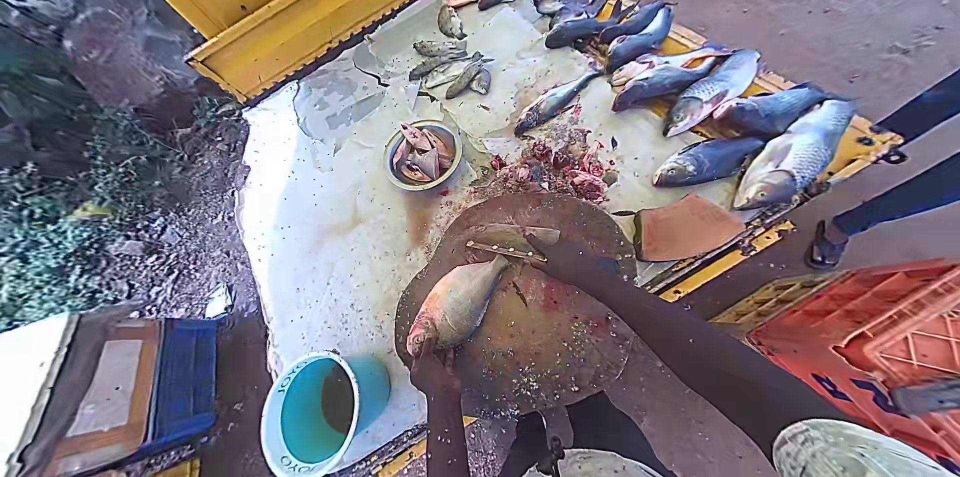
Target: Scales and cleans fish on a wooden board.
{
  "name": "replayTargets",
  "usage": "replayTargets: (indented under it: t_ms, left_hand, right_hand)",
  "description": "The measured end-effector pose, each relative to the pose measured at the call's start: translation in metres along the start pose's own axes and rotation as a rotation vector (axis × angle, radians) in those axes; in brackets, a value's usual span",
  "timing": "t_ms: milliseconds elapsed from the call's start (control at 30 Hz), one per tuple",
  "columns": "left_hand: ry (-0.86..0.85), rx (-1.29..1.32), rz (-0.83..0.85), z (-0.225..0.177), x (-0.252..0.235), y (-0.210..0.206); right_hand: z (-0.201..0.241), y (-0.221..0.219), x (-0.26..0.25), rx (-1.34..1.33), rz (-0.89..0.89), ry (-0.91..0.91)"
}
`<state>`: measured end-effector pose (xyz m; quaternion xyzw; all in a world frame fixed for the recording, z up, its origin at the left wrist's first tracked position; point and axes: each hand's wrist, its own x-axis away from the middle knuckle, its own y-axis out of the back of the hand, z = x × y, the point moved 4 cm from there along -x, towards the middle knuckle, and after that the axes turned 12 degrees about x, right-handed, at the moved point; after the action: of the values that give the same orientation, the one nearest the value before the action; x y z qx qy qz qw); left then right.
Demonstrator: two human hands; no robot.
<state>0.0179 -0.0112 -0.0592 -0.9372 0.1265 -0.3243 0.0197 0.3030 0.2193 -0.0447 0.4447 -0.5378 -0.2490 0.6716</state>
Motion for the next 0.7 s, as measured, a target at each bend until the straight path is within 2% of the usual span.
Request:
replayTargets:
  t_ms: [67, 133, 200, 233, 300, 333, 400, 467, 533, 567, 633, 667, 700]
  left_hand:
    - [-0.251, -0.302, -0.03, -0.007, 0.002, 0.002]
    - [-0.548, -0.734, 0.113, -0.014, -0.002, -0.002]
    - [-0.843, -1.234, 0.263, 0.0, -0.006, -0.003]
    - [-0.927, -1.428, 0.309, 0.009, -0.011, -0.02]
    - [-1.081, -1.565, 0.346, 0.033, -0.01, -0.051]
    - [-1.138, -1.586, 0.41, 0.043, -0.005, -0.067]
    - [-1.187, -1.621, 0.584, 0.067, 0.007, -0.119]
    - [-1.131, -1.606, 0.731, 0.1, 0.025, -0.165]
    - [-0.95, -1.423, 0.862, 0.114, 0.044, -0.213]
    - [-0.754, -1.241, 0.969, 0.114, 0.057, -0.224]
    - [-0.178, -0.676, 1.138, 0.096, 0.093, -0.223]
    - [0.039, -0.461, 1.185, 0.09, 0.108, -0.215]
    - [0.154, -0.363, 1.212, 0.086, 0.125, -0.204]
  right_hand:
    - [-0.041, 0.008, -0.018, -0.06, -0.074, -0.118]
    - [-0.078, 0.027, -0.043, -0.187, -0.164, -0.203]
    - [-0.096, 0.024, -0.031, -0.328, -0.148, -0.129]
    - [-0.1, 0.025, -0.021, -0.43, -0.161, -0.077]
    - [-0.097, 0.017, 0.025, -0.751, -0.17, -0.058]
    - [-0.087, 0.007, 0.055, -0.995, -0.15, -0.111]
    - [-0.067, -0.003, 0.099, -1.492, -0.015, -0.105]
    - [-0.053, -0.007, 0.133, -1.681, -0.007, -0.048]
    - [-0.057, 0.002, 0.145, -1.645, -0.08, -0.002]
    - [-0.063, 0.004, 0.15, -1.632, -0.095, -0.038]
    - [-0.07, -0.003, 0.153, -1.646, -0.142, -0.166]
    - [-0.069, -0.01, 0.15, -1.656, -0.167, -0.207]
    - [-0.067, -0.016, 0.146, -1.695, -0.169, -0.226]
